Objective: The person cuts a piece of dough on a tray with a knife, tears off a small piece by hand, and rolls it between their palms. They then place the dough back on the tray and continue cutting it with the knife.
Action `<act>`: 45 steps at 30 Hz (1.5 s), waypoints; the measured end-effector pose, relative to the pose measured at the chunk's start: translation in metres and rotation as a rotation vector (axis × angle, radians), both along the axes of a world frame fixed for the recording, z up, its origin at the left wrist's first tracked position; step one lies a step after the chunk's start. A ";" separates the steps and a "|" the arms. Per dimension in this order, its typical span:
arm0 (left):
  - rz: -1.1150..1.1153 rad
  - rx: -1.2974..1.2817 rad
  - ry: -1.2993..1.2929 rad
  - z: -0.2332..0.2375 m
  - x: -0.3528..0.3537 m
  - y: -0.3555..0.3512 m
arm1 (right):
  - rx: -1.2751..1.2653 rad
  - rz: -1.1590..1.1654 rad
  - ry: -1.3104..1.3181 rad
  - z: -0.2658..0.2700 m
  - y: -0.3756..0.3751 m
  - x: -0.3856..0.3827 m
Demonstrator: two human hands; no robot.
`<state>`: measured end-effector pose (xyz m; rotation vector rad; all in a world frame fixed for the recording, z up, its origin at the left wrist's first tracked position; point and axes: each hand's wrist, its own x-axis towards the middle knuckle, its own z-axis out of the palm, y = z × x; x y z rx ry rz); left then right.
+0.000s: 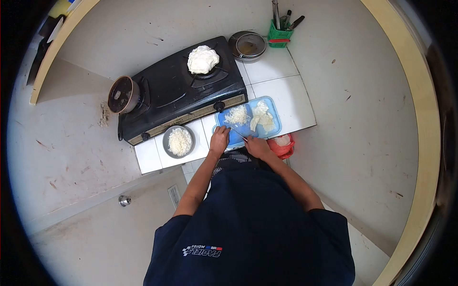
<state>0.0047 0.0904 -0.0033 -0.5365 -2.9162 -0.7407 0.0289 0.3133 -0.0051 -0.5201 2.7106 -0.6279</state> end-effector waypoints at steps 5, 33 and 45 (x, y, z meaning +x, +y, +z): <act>0.022 0.028 -0.001 0.001 0.001 0.000 | 0.002 -0.022 0.023 -0.003 -0.005 0.001; 0.071 0.100 -0.014 -0.006 0.004 0.001 | 0.002 -0.012 -0.001 -0.006 0.007 0.007; 0.036 0.092 -0.014 -0.006 0.002 -0.002 | -0.042 -0.060 -0.064 -0.004 0.011 0.012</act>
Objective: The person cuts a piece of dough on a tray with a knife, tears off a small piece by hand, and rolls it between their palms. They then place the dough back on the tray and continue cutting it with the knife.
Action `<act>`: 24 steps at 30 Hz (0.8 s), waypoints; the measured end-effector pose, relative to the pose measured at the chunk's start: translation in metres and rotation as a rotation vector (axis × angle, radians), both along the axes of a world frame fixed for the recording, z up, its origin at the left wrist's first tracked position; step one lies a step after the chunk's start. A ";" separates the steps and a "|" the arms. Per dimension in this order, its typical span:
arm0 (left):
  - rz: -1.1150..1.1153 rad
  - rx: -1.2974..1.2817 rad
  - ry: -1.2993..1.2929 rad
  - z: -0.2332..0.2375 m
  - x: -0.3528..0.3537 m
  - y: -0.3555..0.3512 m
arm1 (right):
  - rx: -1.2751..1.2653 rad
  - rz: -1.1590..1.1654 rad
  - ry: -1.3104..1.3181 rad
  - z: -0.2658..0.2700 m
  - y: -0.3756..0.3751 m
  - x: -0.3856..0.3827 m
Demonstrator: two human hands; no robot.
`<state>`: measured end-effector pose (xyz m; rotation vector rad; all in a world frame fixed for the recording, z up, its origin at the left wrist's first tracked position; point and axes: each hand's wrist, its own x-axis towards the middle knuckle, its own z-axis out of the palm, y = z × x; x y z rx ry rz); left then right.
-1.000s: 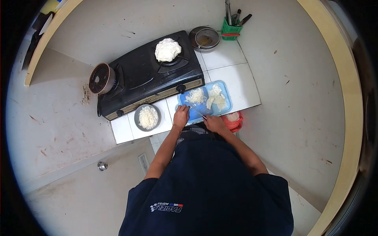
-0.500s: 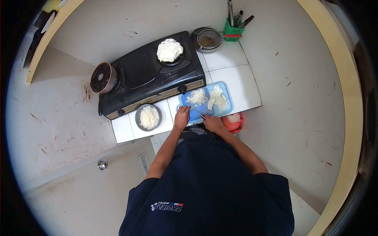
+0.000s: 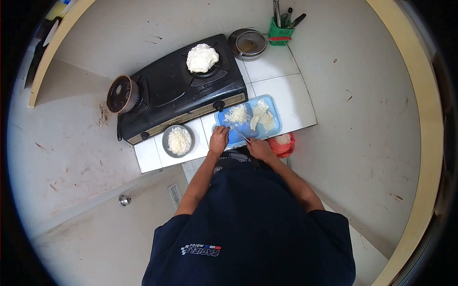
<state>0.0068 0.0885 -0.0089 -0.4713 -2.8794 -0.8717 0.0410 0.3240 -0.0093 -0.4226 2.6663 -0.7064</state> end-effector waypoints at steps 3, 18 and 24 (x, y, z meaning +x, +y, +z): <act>0.010 -0.009 0.009 -0.001 0.000 0.000 | -0.019 0.019 0.035 0.004 0.000 0.000; 0.079 0.110 -0.011 0.003 -0.001 0.005 | 0.027 0.016 0.022 -0.003 -0.003 -0.005; 0.068 0.077 -0.047 0.004 -0.002 0.003 | -0.015 0.012 0.034 -0.007 -0.002 -0.003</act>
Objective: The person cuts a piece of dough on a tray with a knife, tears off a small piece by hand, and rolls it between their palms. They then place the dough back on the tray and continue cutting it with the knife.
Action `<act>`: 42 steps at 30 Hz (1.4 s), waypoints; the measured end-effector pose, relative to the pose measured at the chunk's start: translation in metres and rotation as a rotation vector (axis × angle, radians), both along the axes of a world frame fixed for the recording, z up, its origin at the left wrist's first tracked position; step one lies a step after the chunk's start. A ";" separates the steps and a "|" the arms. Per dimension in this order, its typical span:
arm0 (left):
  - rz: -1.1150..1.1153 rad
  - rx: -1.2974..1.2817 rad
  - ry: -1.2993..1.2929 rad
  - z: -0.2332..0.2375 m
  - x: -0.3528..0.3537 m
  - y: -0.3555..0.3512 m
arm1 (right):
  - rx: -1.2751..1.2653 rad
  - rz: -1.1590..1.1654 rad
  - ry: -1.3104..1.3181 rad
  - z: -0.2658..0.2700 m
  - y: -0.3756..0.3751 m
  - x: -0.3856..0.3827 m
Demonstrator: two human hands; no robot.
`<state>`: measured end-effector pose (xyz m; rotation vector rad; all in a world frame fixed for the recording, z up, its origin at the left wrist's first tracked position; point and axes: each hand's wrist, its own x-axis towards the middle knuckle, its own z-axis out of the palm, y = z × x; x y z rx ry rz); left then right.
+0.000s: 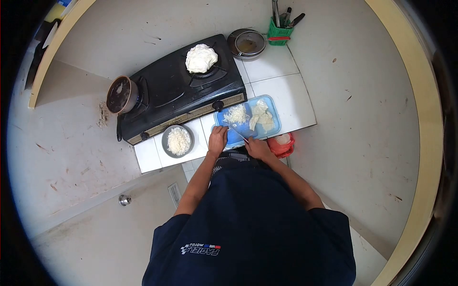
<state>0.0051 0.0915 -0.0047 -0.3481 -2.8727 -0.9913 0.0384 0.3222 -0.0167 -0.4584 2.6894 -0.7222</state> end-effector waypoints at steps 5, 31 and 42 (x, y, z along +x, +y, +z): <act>-0.021 -0.002 0.019 -0.002 -0.001 -0.002 | -0.008 -0.001 0.002 0.000 -0.004 0.003; 0.070 0.056 -0.005 0.002 0.000 0.002 | 0.021 0.038 -0.054 0.009 -0.013 -0.001; 0.142 0.196 -0.033 0.005 0.001 0.003 | 0.046 -0.018 -0.050 0.015 -0.002 -0.001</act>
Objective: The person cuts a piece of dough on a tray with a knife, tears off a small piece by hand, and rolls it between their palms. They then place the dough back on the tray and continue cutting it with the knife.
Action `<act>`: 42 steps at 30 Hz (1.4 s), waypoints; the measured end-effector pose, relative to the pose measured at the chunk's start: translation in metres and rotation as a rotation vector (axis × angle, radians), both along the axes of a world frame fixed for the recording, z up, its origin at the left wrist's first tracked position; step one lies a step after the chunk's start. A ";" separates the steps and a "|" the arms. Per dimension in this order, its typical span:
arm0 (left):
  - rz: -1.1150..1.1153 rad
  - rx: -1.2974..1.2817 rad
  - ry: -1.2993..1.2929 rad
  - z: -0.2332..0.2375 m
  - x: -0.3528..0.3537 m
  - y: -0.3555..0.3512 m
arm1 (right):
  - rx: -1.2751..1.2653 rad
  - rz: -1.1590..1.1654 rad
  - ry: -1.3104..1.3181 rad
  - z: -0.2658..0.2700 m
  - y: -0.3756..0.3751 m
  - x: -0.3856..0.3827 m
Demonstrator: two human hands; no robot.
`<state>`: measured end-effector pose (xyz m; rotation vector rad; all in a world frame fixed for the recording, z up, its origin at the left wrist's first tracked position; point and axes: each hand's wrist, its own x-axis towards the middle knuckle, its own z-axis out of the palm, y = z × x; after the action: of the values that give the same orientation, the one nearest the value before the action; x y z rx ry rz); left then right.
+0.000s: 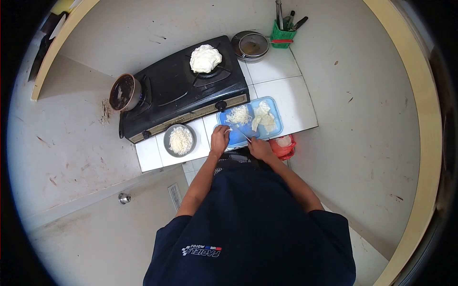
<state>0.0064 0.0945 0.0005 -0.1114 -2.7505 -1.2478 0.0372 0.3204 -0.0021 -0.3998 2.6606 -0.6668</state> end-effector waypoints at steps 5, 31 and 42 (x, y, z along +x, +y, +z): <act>-0.018 -0.008 -0.008 -0.001 -0.003 -0.002 | -0.043 0.002 0.028 -0.007 -0.001 0.002; 0.026 0.018 -0.048 -0.003 -0.001 0.001 | -0.074 -0.021 -0.008 -0.003 -0.006 0.008; 0.039 0.024 -0.042 -0.004 0.000 0.002 | -0.004 0.005 -0.029 -0.001 -0.027 0.000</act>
<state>0.0059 0.0964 -0.0031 -0.0294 -2.7586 -1.2870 0.0374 0.2929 -0.0027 -0.3945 2.6309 -0.6722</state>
